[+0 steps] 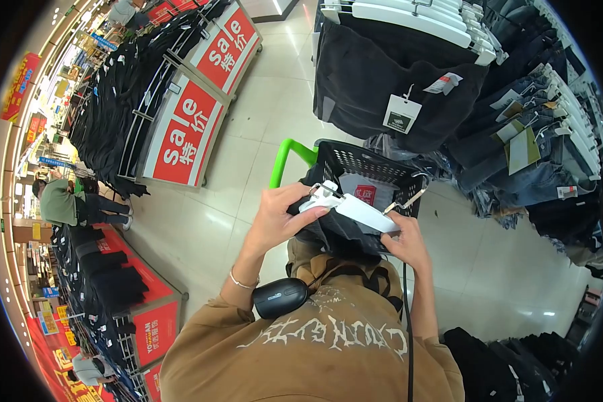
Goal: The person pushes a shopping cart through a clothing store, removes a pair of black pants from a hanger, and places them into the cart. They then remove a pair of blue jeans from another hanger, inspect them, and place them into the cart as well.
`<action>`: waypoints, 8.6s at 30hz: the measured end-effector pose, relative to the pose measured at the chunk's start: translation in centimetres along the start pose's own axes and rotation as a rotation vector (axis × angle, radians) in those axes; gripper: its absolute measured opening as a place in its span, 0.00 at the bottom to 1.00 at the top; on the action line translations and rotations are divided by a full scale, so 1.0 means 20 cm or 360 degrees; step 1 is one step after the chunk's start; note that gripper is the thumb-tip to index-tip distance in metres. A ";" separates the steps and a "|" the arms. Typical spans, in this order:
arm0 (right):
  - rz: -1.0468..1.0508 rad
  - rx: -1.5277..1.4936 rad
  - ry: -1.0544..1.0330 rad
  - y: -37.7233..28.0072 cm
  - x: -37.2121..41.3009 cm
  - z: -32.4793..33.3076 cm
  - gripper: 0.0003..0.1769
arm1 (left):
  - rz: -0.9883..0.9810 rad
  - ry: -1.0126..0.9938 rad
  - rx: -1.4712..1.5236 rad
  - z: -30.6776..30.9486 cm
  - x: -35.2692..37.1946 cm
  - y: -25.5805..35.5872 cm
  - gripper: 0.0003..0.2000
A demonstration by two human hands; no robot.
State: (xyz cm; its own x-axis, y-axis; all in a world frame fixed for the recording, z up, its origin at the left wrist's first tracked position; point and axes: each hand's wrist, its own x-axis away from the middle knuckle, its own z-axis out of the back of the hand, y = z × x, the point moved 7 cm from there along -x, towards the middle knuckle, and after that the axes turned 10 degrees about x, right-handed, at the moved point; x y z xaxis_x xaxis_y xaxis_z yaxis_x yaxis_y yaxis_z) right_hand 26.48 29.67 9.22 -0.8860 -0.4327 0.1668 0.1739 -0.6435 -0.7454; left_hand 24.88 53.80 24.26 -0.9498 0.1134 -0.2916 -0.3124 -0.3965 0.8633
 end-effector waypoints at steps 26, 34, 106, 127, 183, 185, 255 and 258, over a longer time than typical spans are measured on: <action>0.0918 -0.0731 0.1034 -0.94 -0.23 0.38 0.17 | -0.0413 0.0006 -0.0274 -0.06 -0.07 0.19 0.15; 0.0801 -0.0747 0.1006 -0.93 -0.26 0.38 0.20 | -0.0430 0.0125 -0.0259 -0.06 -0.06 0.18 0.14; 0.0061 0.0029 0.0748 -0.11 -0.10 0.52 0.19 | 0.0083 0.0225 0.0527 0.10 -0.25 0.06 0.11; -0.0032 -0.0835 0.0064 -0.02 -0.32 0.36 0.13 | -0.0078 0.0646 0.0738 0.49 -0.05 -0.19 0.19; 0.0727 0.0170 0.0539 -0.84 0.00 0.09 0.11 | 0.0001 0.0309 0.0542 -0.14 -0.12 -0.08 0.22; 0.0796 0.0149 0.0589 -0.84 0.00 0.08 0.09 | -0.0040 0.0295 0.0541 -0.14 -0.13 -0.05 0.20; 0.0460 -0.0089 0.1019 -0.57 0.15 0.41 0.13 | -0.0811 0.0037 0.0199 -0.26 -0.23 0.23 0.25; 0.0259 -0.0095 0.1236 -0.39 0.26 0.53 0.14 | -0.1001 0.0211 0.0185 -0.06 -0.14 0.15 0.18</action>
State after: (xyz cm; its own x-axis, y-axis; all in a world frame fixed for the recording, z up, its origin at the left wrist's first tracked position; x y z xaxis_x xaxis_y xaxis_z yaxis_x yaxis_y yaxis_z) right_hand 25.00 25.78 22.77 -0.9017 0.0595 -0.4283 0.3231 -0.5658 -0.7586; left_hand 26.68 51.23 27.22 -0.5771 0.1754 -0.7976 -0.8148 -0.1891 0.5480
